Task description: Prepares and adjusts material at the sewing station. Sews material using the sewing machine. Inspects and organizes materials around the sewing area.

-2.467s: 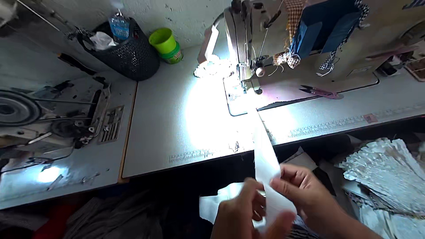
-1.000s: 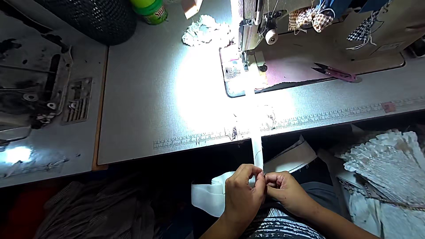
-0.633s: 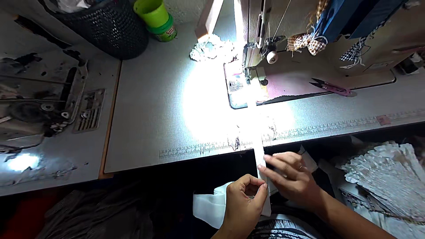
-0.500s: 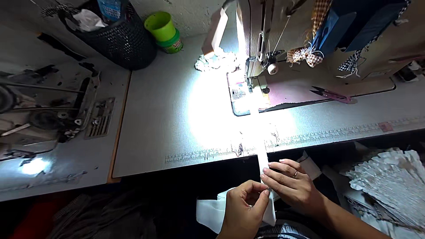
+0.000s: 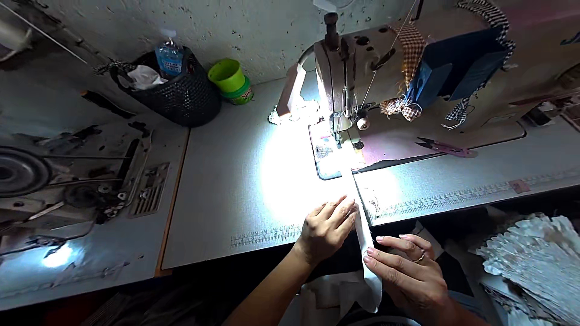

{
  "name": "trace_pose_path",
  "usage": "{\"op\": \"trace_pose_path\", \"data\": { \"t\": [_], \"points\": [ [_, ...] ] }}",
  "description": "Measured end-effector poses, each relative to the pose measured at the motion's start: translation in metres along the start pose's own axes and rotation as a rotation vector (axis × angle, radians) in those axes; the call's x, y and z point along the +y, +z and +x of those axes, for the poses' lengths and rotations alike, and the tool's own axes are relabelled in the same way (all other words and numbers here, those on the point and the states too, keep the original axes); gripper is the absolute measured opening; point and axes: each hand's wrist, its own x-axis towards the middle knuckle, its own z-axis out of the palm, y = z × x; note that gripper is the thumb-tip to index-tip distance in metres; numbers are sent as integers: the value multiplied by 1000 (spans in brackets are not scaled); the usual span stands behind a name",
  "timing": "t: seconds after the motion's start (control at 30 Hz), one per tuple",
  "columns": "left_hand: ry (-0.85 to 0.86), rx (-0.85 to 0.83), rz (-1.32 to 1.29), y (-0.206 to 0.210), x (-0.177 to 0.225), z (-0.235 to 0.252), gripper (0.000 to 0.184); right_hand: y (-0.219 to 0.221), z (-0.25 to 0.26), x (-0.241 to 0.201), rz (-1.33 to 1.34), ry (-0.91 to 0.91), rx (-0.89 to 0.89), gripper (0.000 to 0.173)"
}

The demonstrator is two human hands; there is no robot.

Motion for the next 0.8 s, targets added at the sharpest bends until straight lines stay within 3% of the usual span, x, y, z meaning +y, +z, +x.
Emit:
{"op": "trace_pose_path", "data": {
  "t": [0.23,0.6,0.7,0.8],
  "points": [
    [-96,-344,-251,-9,-4,6,24,1,-10,9,-66,-25,-214,19],
    [-286,-397,-341,-4,-11,13,34,0,-13,12,3,-136,-282,19],
    [-387,-427,-570,-4,-22,20,31,-4,-11,14,33,-135,-303,18],
    [-598,-369,-807,-9,-41,37,28,-7,-10,17,55,-140,-312,18]
  ]
}}
